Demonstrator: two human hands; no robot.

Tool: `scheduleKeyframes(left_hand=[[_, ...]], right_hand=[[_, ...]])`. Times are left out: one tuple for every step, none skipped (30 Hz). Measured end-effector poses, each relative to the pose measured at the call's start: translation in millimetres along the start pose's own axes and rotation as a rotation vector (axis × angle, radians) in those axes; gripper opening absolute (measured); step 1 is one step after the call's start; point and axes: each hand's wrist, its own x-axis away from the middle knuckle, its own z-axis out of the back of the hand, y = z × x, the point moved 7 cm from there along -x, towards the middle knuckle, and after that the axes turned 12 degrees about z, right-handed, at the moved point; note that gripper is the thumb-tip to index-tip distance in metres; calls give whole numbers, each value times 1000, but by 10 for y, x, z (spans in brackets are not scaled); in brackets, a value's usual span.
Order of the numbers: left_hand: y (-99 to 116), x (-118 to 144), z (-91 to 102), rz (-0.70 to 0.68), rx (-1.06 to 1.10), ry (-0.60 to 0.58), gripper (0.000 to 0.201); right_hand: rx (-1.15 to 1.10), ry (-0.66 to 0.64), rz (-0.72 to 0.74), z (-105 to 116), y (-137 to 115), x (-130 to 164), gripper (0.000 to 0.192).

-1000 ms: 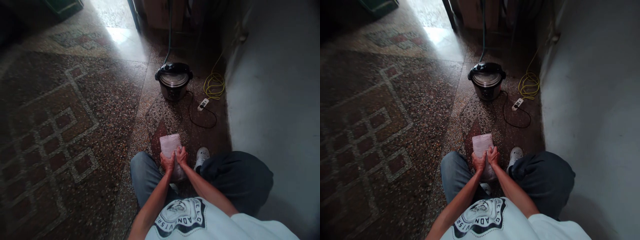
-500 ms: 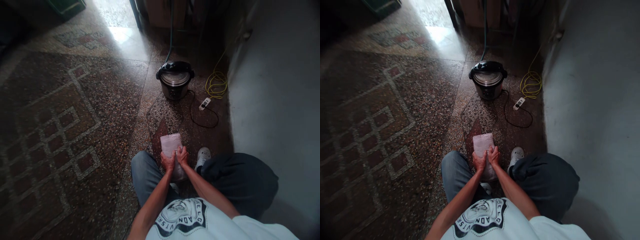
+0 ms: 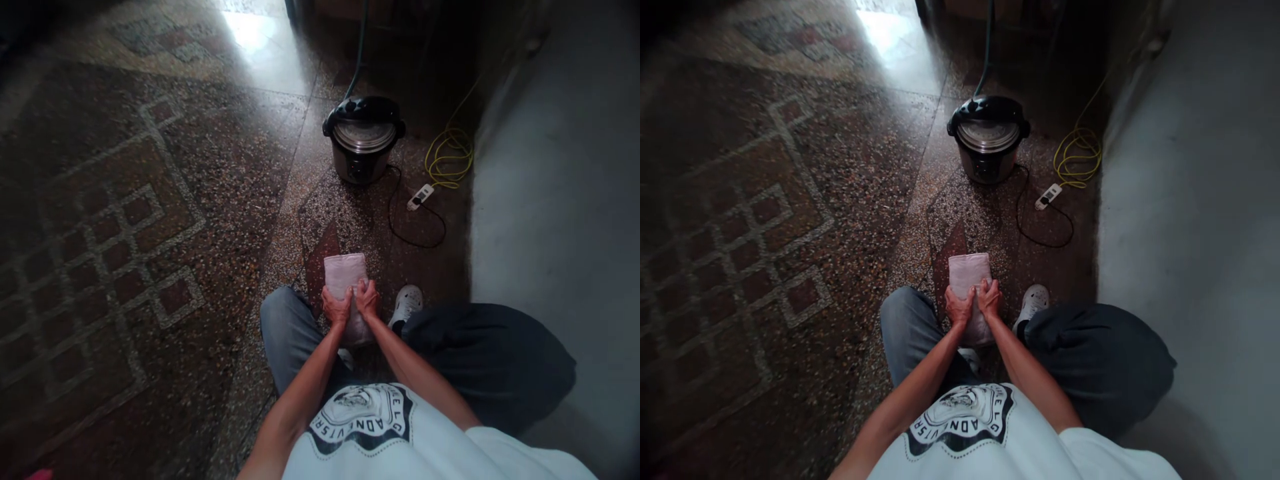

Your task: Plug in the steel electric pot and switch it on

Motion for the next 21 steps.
scheduleKeyframes(left_hand=[[36, -19, 49, -18, 6, 45, 95], [105, -48, 110, -54, 7, 97, 98], [215, -89, 171, -113, 3, 140, 98], [362, -138, 221, -196, -6, 164, 95], [536, -191, 254, -297, -20, 169, 90], [719, -243, 266, -405, -38, 155, 85], [897, -287, 255, -515, -62, 125, 80], [1053, -321, 223, -616, -90, 86, 75], [1176, -344, 176, -700, -117, 45, 70], [1262, -360, 122, -760, -140, 8, 66], [1312, -371, 66, -795, -160, -25, 63], [1332, -379, 14, -808, -178, -49, 61], [1331, -384, -30, -806, -196, -62, 61], [1318, -387, -61, -796, -217, -65, 62], [1303, -386, -82, -789, -240, -62, 63], [1291, -380, -94, -790, -263, -56, 64], [1285, -373, -96, -796, -283, -50, 64], [1286, -366, -90, -806, -297, -43, 64], [1291, -360, -79, -815, -304, -33, 64], [1298, -357, -65, -823, -308, -24, 64], [1307, -355, -53, -829, -309, -16, 63]], right_hand=[[-50, 11, 6, 0, 6, -14, 38], [-105, 39, 10, 20, 9, -46, 39], [-157, 85, 7, 64, 11, -102, 41], [-197, 139, -2, 127, 12, -188, 43], [-215, 190, -14, 205, 9, -306, 45], [-210, 227, -21, 293, 0, -459, 47], [-189, 239, -25, 381, -15, -649, 47], [-154, 232, -16, 471, -36, -869, 47], [-130, 223, 5, 567, -58, -1109, 45], [-114, 214, 26, 665, -70, -1359, 42], [-101, 199, 58, 761, -84, -1613, 40], [-78, 175, 101, 846, -99, -1864, 38], [-32, 140, 155, 917, -120, -2105, 37], [50, 90, 218, 966, -151, -2332, 38], [150, 34, 278, 994, -182, -2539, 41], [261, -23, 337, 1001, -218, -2726, 43], [374, -74, 398, 994, -261, -2889, 46], [470, -110, 454, 979, -310, -3030, 49], [553, -138, 507, 957, -363, -3146, 52], [625, -169, 544, 924, -409, -3240, 55], [685, -204, 558, 888, -440, -3314, 56]])
